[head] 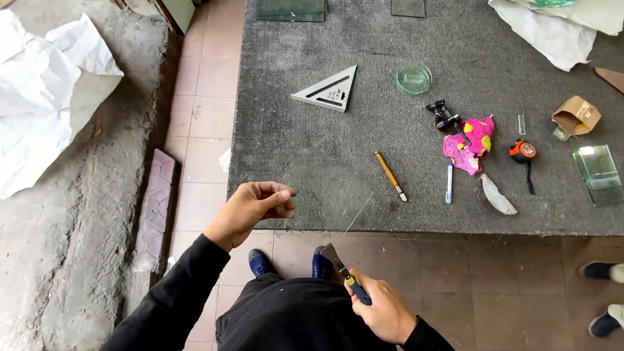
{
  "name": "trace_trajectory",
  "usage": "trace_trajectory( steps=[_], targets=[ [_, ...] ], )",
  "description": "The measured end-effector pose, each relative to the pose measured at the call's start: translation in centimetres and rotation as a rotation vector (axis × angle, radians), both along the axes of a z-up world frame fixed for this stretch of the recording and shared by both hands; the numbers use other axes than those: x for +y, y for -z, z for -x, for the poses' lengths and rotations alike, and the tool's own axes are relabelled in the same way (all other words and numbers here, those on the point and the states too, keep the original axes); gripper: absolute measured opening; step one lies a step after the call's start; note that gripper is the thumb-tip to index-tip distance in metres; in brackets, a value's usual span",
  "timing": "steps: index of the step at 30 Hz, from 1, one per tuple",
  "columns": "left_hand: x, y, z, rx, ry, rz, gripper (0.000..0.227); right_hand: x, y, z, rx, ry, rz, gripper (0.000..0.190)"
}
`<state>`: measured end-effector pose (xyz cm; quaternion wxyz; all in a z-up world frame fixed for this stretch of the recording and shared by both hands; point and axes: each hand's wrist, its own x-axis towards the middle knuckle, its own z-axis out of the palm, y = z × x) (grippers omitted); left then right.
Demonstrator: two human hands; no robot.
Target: The person is shaping a glass pane by scoring it with a handheld glass cutter, snapping off the excess edges using pliers, and then manually smoothing the sharp edges with a sanding stone.
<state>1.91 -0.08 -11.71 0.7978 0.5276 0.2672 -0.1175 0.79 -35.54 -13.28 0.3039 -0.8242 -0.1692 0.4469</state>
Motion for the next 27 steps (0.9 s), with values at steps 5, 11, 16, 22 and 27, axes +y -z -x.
trace_trajectory(
  steps=[5,11,16,22,27],
  targets=[
    [-0.4,0.8,0.3,-0.05,-0.026,-0.035,0.009,0.4,-0.4,0.3,0.028,-0.091,0.012,0.01],
    [-1.2,0.1,0.8,-0.04,-0.046,-0.104,0.012,0.3,0.3,1.0,0.098,-0.132,-0.004,0.02],
    [-1.4,-0.1,0.8,-0.029,-0.031,-0.119,0.014,0.2,0.8,1.5,0.09,-0.152,0.023,0.025],
    [-1.7,-0.7,1.1,-0.112,0.068,-0.114,0.009,0.8,-1.0,1.6,0.187,-0.008,-0.017,0.018],
    [-1.1,-0.9,0.8,-0.021,0.194,-0.062,0.016,0.8,-1.1,2.1,0.117,-0.073,0.112,0.013]
  ],
)
